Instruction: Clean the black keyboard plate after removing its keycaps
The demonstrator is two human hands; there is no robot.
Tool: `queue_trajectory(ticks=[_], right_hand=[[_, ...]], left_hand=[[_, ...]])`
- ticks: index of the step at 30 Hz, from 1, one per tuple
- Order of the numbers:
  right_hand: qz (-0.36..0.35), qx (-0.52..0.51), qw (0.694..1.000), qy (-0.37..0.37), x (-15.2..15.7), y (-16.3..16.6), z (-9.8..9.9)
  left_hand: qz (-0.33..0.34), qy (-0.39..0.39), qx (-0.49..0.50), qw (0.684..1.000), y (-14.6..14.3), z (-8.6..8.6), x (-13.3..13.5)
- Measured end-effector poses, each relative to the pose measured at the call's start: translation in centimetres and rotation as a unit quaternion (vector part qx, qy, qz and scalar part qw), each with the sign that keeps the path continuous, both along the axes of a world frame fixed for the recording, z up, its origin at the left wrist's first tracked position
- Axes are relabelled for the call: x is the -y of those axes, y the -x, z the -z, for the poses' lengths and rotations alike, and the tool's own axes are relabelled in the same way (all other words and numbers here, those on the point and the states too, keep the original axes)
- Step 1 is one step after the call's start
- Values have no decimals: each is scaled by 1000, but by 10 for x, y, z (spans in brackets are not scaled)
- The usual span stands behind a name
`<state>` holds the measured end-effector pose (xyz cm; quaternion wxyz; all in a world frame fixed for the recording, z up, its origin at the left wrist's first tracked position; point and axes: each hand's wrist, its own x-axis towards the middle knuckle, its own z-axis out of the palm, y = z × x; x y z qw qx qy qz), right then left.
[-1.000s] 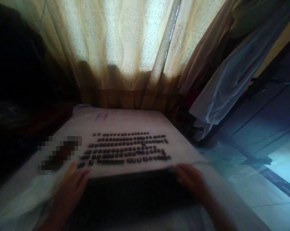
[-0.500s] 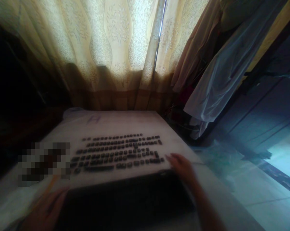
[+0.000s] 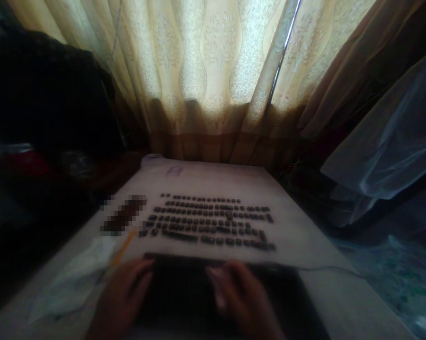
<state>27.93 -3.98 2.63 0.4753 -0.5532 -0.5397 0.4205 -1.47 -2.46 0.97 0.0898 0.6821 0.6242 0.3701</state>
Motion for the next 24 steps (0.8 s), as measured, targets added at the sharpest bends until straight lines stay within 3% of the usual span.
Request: queue_trajectory(ticks=[5,10,14,17,21,24], right_hand=[[-44,-81,996,-7,7,58,-2],[-58,-134,989,-5,5,94,3],[-95,-80,992,-32,8,105,8],[-46,13,992,-121,11,100,16],[-24,126,960,-248,11,75,32],[-43,191,932,-305,8,55,42]], left_hand=[[163,42,53,984,-55,-26,30],[138,105,108,979,-59,-33,29],[78,109,92,987,-22,-33,24],[18,120,51,991,23,-37,20],[-25,134,-48,990,78,-45,18],[-42,143,-115,982,99,-51,12]])
